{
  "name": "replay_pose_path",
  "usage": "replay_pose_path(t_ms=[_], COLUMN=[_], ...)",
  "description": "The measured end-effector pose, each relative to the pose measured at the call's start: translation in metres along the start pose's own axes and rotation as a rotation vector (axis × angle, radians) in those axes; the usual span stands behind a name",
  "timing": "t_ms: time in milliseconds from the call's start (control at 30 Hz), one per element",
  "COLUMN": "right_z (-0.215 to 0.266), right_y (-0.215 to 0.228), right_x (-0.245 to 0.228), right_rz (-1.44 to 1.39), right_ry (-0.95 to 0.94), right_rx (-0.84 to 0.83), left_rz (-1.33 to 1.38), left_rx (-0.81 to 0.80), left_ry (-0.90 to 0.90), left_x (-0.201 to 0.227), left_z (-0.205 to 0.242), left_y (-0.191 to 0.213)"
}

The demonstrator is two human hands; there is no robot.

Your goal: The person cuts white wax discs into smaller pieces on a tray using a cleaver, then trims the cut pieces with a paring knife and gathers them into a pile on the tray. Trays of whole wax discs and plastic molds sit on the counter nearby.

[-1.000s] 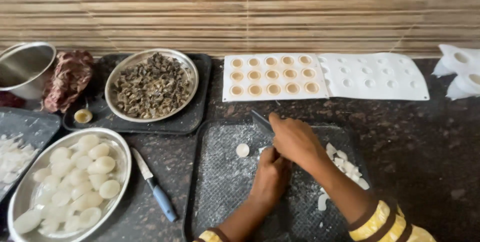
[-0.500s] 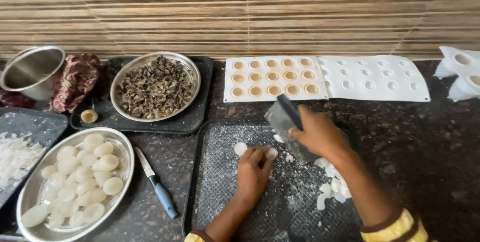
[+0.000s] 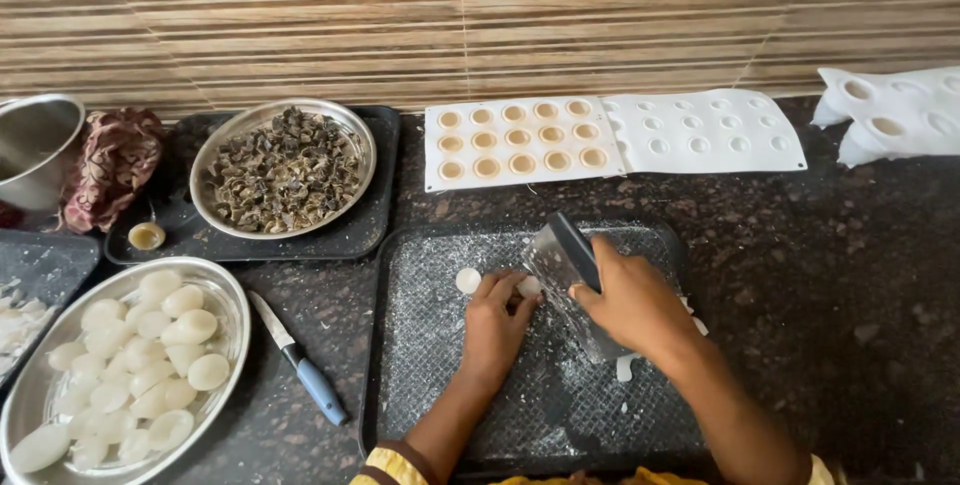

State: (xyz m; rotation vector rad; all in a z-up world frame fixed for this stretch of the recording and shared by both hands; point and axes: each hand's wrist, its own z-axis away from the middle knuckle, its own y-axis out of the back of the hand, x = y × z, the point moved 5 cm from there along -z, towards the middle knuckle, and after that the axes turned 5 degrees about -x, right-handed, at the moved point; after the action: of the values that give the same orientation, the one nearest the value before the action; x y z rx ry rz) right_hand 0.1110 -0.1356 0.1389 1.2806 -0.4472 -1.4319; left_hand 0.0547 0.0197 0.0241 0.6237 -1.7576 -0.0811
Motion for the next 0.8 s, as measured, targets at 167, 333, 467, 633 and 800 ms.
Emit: replay_pose_path(t_ms=[167,333,467,633,800], right_z=[-0.006,-0.009,-0.022,-0.05,-0.049], right_y=[-0.018,-0.019,-0.012,-0.013,-0.007], right_x=[0.005,-0.007,-0.022,-0.032,-0.056], right_rz=[0.101,0.199,0.265,0.397,0.41], right_ry=[0.029,0.083,0.114,0.194,0.201], right_rx=[0.028,0.037,-0.026,-0.042,-0.079], left_rz=[-0.021,-0.102,-0.14,-0.189,-0.161], left_rx=[0.009,0.048,0.036,0.008,0.02], left_ry=[-0.071,-0.175,-0.229,-0.203,-0.154], left_x=[-0.012,-0.02,-0.014,-0.008,-0.005], left_z=[0.003,0.003,0.003,0.002,0.0], left_y=[-0.005,-0.011,-0.014,-0.016,-0.012])
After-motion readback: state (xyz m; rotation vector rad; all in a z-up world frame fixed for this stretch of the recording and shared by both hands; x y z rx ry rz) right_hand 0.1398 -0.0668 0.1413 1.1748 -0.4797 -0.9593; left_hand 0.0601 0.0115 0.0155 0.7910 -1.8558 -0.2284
